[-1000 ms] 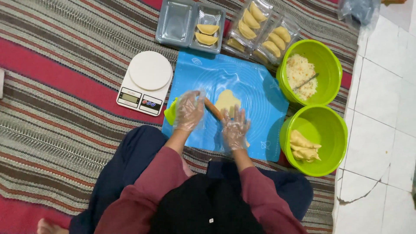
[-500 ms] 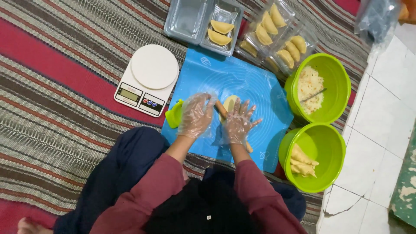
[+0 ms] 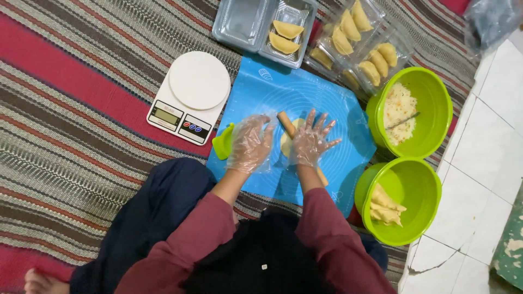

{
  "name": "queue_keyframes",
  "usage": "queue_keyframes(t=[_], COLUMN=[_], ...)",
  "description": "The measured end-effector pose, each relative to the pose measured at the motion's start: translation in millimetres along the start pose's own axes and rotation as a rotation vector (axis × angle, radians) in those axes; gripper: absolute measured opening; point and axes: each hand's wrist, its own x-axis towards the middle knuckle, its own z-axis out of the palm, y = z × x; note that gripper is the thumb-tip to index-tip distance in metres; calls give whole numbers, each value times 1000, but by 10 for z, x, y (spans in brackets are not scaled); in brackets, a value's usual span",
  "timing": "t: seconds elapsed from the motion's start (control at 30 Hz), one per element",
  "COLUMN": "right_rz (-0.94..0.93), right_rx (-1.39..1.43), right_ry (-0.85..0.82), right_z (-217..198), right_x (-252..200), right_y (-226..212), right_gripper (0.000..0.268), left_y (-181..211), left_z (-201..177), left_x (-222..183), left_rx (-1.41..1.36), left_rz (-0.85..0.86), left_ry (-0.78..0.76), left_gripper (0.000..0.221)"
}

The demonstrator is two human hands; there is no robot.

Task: Rolling out small pieces of dough with a rolling pin and placing them into a pastry mold.

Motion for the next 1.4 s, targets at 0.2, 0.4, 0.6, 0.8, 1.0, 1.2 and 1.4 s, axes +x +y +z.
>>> queue_keyframes(t=[0.2, 0.4, 0.6, 0.8, 1.0, 1.2, 1.4], right_rz=[-3, 46, 66, 37, -43, -372, -287], right_rx=[-60, -20, -25, -59, 56, 505, 498], right_ry=[80, -12, -48, -22, 112, 530, 456], right_z=[316, -31, -103, -235, 105, 143, 477], right_x=[332, 416, 626, 766, 1015, 281, -233], right_y=[132, 0, 5, 22, 501, 977, 877], right_gripper=[64, 61, 62, 63, 59, 27, 21], left_y=[101, -42, 12, 7, -15, -94, -152], left_z=[-151, 32, 55, 23, -117, 24, 73], left_x=[109, -39, 3, 22, 87, -33, -67], left_rx=[-31, 104, 42, 41, -83, -23, 0], left_rz=[-34, 27, -10, -39, -89, -93, -44], left_ry=[-64, 35, 93, 62, -41, -88, -103], left_gripper=[15, 16, 16, 16, 11, 16, 16])
